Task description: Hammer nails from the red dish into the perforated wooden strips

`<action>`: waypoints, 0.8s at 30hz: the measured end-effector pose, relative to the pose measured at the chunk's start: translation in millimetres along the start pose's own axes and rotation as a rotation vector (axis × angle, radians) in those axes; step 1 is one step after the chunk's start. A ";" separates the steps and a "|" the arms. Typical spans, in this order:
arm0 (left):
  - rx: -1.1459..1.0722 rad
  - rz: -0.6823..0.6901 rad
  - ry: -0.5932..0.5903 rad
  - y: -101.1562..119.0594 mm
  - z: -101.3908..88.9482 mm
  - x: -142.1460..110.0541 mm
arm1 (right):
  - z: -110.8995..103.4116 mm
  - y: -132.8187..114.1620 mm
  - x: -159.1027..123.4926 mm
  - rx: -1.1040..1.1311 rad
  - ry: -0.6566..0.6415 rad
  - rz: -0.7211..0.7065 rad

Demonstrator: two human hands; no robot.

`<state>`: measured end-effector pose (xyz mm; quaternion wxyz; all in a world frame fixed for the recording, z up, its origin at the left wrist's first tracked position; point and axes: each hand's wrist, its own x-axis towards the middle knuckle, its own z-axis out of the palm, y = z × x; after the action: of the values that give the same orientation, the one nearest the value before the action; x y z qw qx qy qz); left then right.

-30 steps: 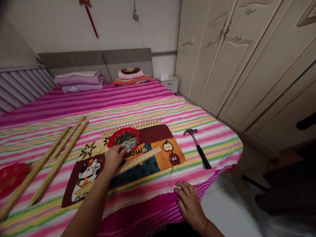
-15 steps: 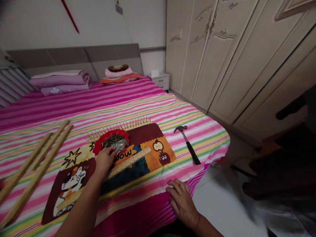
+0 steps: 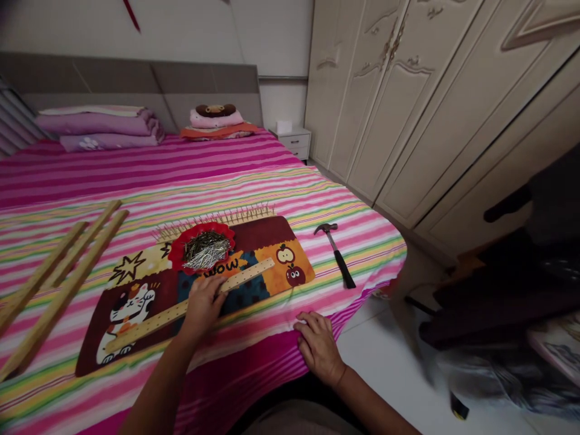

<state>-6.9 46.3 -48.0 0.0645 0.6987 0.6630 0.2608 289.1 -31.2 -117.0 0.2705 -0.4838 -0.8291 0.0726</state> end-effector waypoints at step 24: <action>-0.981 -1.070 0.151 -11.6 -40.1 59.9 | -1.8 0.7 -1.7 0.001 0.030 -0.020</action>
<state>-36.2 94.8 -2.1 0.4428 0.1497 0.7234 0.5082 291.2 -32.5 -116.4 0.2837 -0.4764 -0.8298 0.0629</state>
